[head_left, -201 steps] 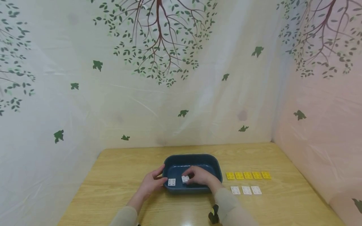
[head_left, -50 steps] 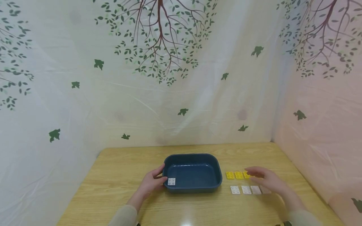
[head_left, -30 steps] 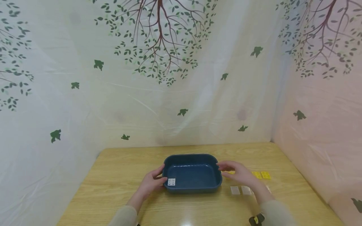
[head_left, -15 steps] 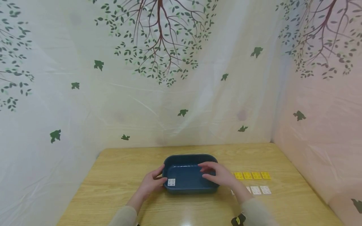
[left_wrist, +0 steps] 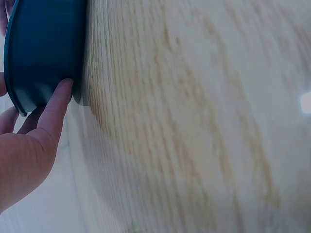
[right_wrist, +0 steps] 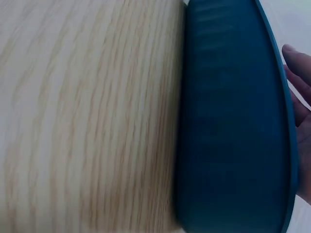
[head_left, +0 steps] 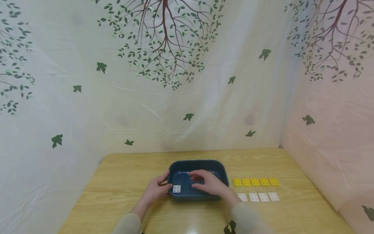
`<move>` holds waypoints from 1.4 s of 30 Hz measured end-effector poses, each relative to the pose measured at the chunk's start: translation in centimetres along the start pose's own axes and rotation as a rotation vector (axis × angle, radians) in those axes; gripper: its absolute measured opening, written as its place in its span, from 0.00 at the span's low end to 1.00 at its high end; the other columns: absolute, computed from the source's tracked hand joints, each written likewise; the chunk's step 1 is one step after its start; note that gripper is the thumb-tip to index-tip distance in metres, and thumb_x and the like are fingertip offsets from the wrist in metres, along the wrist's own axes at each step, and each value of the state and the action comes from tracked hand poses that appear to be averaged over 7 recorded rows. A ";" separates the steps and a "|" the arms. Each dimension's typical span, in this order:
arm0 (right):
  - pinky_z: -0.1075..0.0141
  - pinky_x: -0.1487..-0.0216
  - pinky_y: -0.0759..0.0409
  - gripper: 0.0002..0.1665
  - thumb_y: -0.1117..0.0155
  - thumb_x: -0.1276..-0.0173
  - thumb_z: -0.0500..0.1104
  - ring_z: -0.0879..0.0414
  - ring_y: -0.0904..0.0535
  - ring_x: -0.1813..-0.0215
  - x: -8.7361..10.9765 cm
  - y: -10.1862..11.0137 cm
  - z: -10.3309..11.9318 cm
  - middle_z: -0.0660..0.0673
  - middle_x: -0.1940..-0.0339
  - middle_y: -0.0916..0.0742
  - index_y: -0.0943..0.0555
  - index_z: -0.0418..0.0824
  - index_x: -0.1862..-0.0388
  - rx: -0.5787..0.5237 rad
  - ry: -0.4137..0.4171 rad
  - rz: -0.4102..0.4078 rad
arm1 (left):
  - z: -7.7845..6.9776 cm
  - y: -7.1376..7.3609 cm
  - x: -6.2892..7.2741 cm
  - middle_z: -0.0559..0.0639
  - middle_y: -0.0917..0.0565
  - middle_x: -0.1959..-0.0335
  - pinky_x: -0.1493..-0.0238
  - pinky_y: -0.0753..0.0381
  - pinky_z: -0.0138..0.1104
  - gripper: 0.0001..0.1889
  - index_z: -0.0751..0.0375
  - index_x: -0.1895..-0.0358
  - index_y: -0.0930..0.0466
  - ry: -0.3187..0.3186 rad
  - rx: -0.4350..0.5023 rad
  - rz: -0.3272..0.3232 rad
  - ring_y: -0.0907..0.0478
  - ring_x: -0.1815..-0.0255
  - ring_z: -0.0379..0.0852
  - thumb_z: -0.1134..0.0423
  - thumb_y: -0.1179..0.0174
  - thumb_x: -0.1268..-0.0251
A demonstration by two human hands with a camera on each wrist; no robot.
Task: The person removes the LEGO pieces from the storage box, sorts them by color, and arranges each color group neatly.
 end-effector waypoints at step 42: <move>0.55 0.31 0.32 0.29 0.25 0.40 0.44 0.54 0.26 0.35 -4.9 -5.4 0.1 0.51 0.40 0.16 0.19 0.46 0.38 0.073 -0.191 0.190 | 0.0 0.2 0.1 0.70 0.43 0.25 0.49 0.17 0.46 0.34 0.60 0.24 0.40 0.020 0.034 0.026 0.34 0.33 0.70 0.67 0.38 0.32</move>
Point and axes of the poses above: each hand's wrist, its own x-axis away from the middle knuckle, its own y-axis out of the back of the hand, z = x × y, the point moved 4 cm from there along -x, towards the middle knuckle
